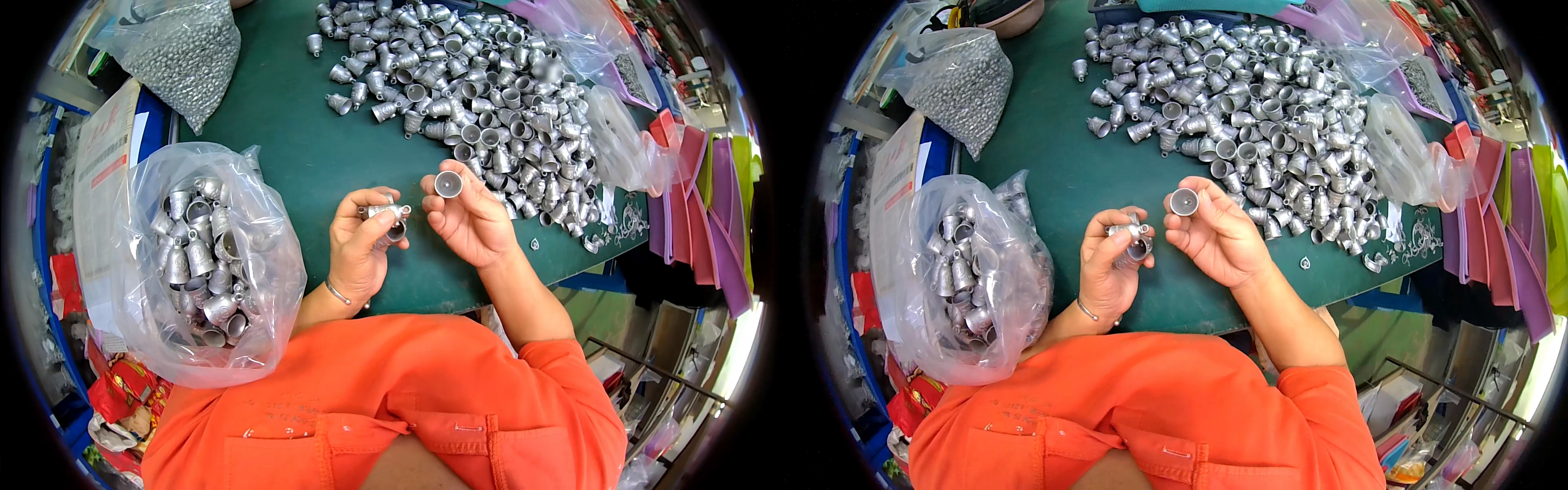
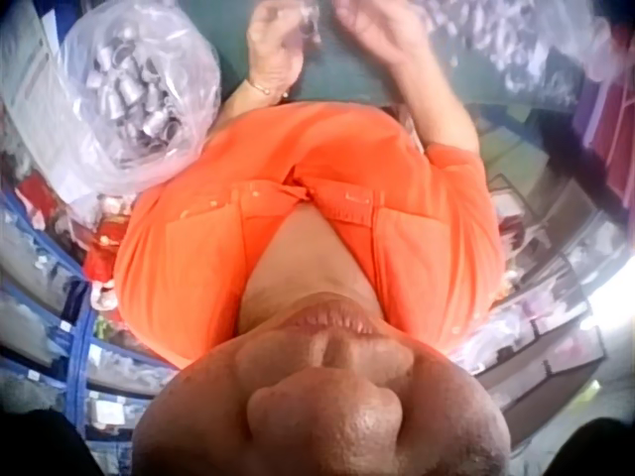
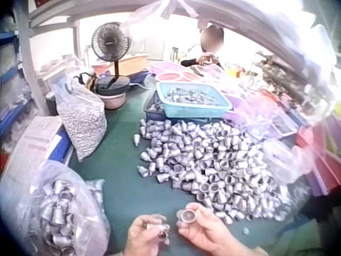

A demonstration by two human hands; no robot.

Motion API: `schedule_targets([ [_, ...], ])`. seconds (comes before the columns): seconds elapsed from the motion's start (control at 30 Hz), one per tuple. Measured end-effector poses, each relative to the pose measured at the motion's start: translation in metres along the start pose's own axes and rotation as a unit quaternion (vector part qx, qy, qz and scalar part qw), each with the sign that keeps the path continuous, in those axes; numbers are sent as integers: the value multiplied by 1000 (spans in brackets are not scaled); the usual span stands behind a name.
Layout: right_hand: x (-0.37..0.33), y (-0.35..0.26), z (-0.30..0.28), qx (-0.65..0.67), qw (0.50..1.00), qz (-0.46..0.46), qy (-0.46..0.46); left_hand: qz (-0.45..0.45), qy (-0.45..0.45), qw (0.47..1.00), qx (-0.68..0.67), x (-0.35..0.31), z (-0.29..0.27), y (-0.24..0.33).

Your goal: The person sits at a green workbench and assembles small silver bells by hand. They pick up bell halves and small metal rings from a large pile, fit the rings into the bells, and place the assembled items into a clear plastic bag. The process is repetitive, involving sorting and manual assembly of the components.

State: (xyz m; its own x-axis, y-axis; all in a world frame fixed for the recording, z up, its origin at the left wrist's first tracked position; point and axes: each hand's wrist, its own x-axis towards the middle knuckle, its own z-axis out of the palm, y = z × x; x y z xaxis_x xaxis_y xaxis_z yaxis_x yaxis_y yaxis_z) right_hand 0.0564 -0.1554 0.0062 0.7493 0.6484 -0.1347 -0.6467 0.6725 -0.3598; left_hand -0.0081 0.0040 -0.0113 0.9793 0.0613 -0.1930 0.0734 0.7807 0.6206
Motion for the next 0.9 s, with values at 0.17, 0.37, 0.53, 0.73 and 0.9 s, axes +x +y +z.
schedule_targets([
  [0.17,-6,3,-3,60,997,48,-8,4,-2,1000,11,0,0,-1],
  [0.37,-18,-7,0,10,999,33,-42,-1,-5,1000,4,0,0,0],
  [0.53,-38,-35,-3,-114,973,-59,192,48,-31,997,58,-3,2,0],
  [0.73,-35,34,24,17,980,142,140,379,-184,770,480,-1,7,10],
  [0.9,-45,59,-10,164,980,89,63,359,-310,712,518,-5,23,19],
])
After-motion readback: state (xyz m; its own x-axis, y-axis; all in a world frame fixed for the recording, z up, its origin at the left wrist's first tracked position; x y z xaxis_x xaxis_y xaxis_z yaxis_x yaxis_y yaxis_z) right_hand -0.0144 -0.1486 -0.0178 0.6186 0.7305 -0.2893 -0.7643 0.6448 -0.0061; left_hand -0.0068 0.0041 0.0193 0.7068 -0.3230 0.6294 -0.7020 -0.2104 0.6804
